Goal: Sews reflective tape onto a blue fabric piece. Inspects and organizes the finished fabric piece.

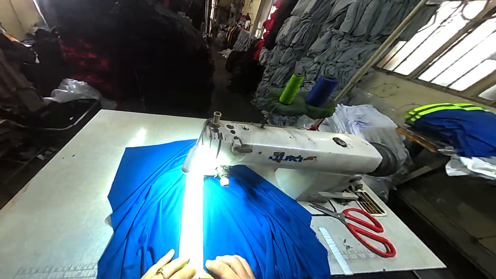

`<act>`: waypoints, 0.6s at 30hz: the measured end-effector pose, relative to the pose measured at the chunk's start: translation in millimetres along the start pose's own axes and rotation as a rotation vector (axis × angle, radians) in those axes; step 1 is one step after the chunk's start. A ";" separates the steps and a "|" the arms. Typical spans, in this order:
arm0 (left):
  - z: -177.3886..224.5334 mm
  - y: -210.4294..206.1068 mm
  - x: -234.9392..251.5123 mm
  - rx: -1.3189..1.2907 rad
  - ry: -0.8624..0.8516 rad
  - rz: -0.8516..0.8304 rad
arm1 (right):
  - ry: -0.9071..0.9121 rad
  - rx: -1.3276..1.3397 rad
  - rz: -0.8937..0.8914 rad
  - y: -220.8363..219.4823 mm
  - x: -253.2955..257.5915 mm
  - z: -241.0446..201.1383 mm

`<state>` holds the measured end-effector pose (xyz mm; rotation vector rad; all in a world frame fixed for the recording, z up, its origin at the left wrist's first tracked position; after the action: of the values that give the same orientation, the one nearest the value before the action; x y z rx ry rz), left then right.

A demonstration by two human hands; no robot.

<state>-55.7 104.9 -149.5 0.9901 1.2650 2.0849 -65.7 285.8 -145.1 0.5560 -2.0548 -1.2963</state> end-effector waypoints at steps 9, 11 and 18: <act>-67.2 0.2 37.7 -0.041 0.076 -0.095 | -0.079 -0.056 -0.012 -3.9 51.7 42.2; -82.9 1.9 48.6 -0.066 0.110 -0.144 | -0.106 -0.061 -0.019 -6.5 63.8 52.7; -127.6 15.8 91.4 -0.158 0.325 -0.405 | -0.296 -0.011 -0.261 -6.9 108.1 88.7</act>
<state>-213.2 96.6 -144.3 0.2977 1.2997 2.0274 -204.8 269.6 -147.6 0.6787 -2.2681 -1.6225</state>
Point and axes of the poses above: each hand's wrist, its own x-axis towards the middle knuckle, its own y-axis out of the back of the hand, z = x × y, the point moved 5 cm from there along x, towards the middle knuckle, and after that the axes turned 9 degrees about -z, right-handed, at the moved point
